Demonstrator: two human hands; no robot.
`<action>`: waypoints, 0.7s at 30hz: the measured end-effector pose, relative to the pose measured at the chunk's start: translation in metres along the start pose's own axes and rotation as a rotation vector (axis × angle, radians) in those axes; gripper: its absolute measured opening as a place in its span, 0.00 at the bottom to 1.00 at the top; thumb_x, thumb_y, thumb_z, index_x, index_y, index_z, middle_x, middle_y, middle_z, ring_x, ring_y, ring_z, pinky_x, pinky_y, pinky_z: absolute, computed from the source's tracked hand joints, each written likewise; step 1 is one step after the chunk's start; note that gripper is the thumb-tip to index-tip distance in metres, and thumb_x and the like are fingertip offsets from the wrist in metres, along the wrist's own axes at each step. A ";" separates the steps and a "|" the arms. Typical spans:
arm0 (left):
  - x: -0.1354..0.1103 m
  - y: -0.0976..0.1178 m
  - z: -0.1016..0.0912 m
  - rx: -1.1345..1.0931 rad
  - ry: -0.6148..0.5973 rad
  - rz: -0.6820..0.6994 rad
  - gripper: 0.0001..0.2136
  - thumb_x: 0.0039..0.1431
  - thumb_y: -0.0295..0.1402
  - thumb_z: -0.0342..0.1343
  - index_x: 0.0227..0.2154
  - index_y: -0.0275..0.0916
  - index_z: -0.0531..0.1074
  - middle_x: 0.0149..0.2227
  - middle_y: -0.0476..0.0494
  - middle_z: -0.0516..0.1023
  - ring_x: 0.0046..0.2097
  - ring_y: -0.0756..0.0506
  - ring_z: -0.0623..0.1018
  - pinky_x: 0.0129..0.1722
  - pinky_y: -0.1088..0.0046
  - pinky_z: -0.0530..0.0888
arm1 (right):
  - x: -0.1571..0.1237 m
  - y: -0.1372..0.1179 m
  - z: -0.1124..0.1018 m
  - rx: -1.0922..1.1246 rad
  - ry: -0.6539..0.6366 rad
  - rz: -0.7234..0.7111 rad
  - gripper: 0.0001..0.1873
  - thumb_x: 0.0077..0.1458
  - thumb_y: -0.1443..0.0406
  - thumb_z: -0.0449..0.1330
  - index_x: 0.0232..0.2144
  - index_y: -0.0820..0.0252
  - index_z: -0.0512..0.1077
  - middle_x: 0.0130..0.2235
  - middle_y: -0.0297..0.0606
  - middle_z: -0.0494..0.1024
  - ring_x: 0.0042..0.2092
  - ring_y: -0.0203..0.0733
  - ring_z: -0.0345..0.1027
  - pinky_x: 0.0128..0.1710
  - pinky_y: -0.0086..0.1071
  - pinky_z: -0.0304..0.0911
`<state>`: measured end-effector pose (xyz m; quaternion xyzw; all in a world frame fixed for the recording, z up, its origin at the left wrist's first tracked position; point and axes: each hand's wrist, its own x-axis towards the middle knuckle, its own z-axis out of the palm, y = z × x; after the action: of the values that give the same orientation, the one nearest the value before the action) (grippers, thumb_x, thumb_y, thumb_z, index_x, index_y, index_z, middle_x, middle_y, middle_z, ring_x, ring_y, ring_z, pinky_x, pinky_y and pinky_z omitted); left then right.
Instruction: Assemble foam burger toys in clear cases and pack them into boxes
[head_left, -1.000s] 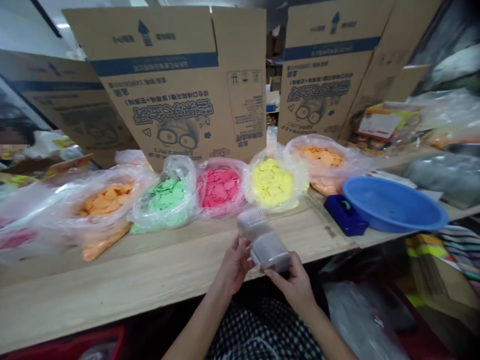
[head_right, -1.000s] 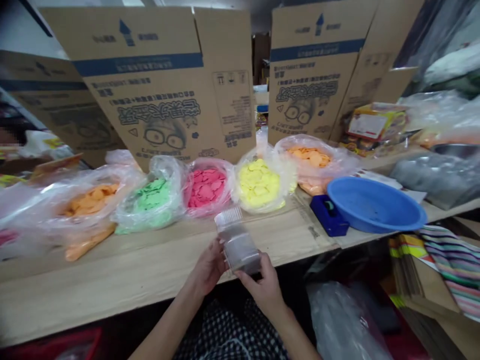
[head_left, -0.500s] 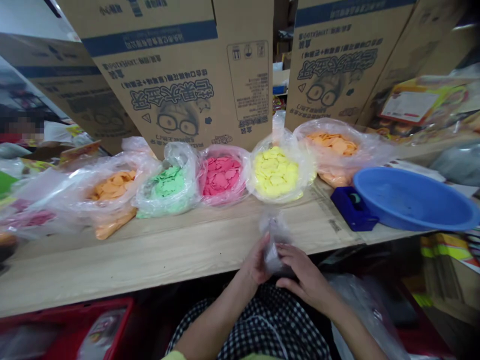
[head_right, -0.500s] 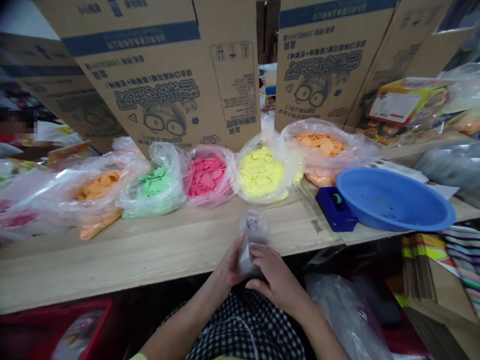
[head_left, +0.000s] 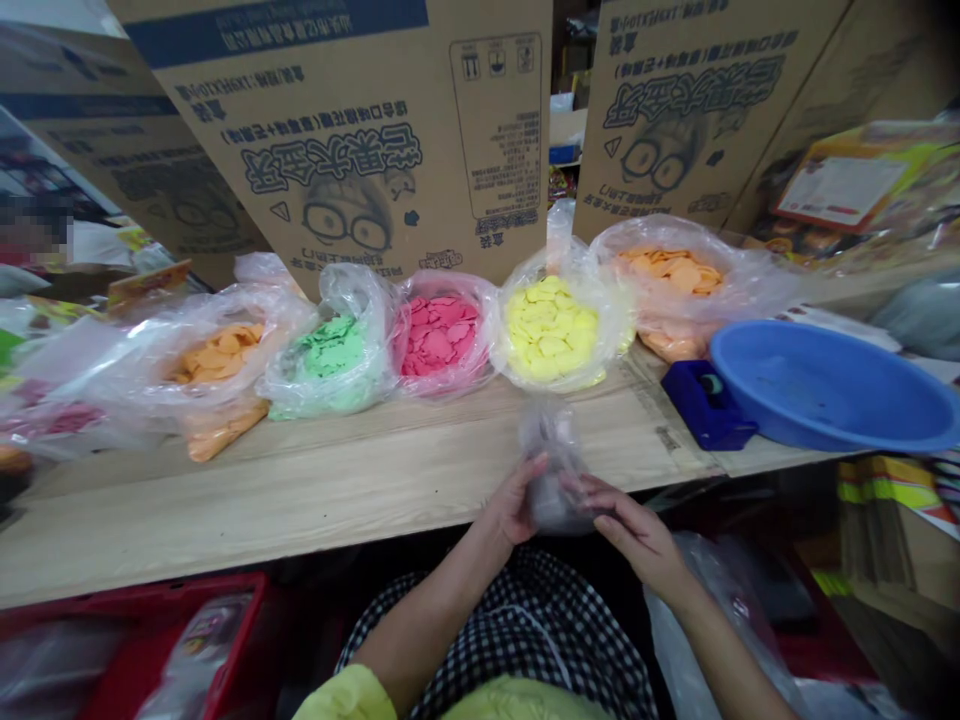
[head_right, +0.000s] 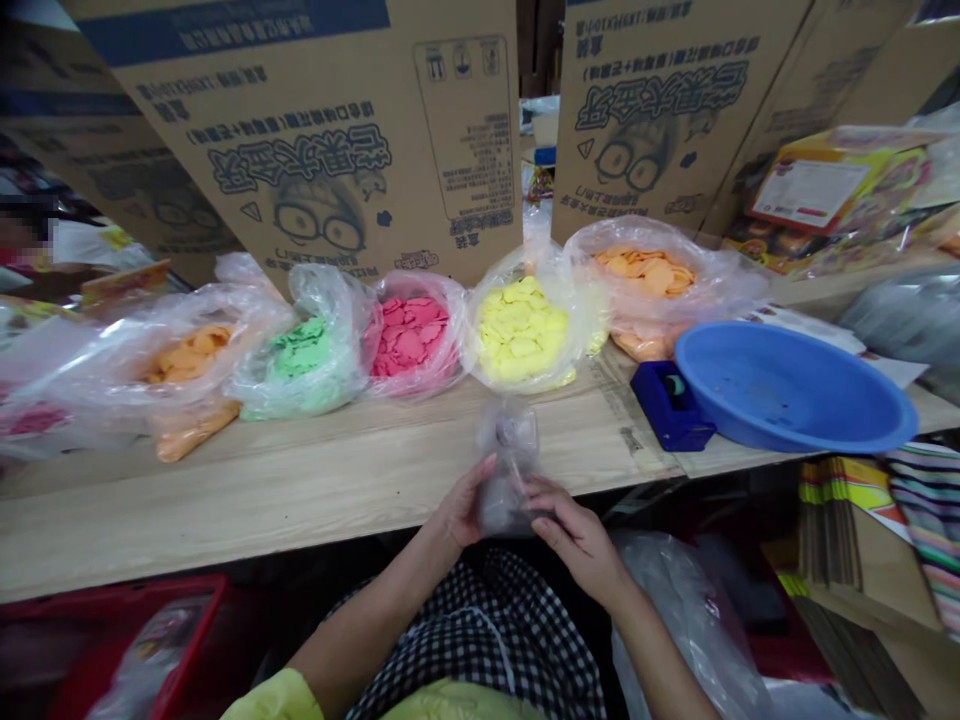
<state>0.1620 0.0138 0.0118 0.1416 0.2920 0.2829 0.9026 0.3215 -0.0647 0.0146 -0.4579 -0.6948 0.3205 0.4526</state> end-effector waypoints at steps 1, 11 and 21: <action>0.001 0.001 -0.001 -0.010 -0.012 -0.001 0.17 0.50 0.38 0.54 0.41 0.33 0.69 0.36 0.39 0.76 0.36 0.43 0.75 0.44 0.64 0.67 | -0.001 0.000 0.000 -0.008 0.064 0.021 0.09 0.58 0.64 0.49 0.39 0.55 0.66 0.49 0.40 0.69 0.54 0.45 0.58 0.52 0.42 0.58; -0.009 0.029 -0.010 -0.069 0.055 0.008 0.15 0.50 0.40 0.55 0.37 0.35 0.70 0.30 0.44 0.77 0.33 0.45 0.76 0.45 0.63 0.68 | -0.012 0.064 -0.054 -0.699 0.053 -0.152 0.08 0.57 0.65 0.52 0.39 0.58 0.67 0.44 0.42 0.73 0.46 0.43 0.67 0.50 0.47 0.59; -0.011 0.025 -0.016 -0.065 0.055 -0.026 0.16 0.51 0.42 0.54 0.38 0.34 0.69 0.34 0.41 0.78 0.35 0.43 0.77 0.44 0.63 0.68 | -0.003 0.103 -0.134 -0.820 -0.171 -0.118 0.15 0.58 0.63 0.50 0.47 0.57 0.63 0.47 0.42 0.71 0.51 0.43 0.62 0.57 0.53 0.42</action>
<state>0.1341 0.0292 0.0143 0.1008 0.3092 0.2843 0.9019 0.4814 -0.0249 -0.0232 -0.5311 -0.8249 0.0279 0.1915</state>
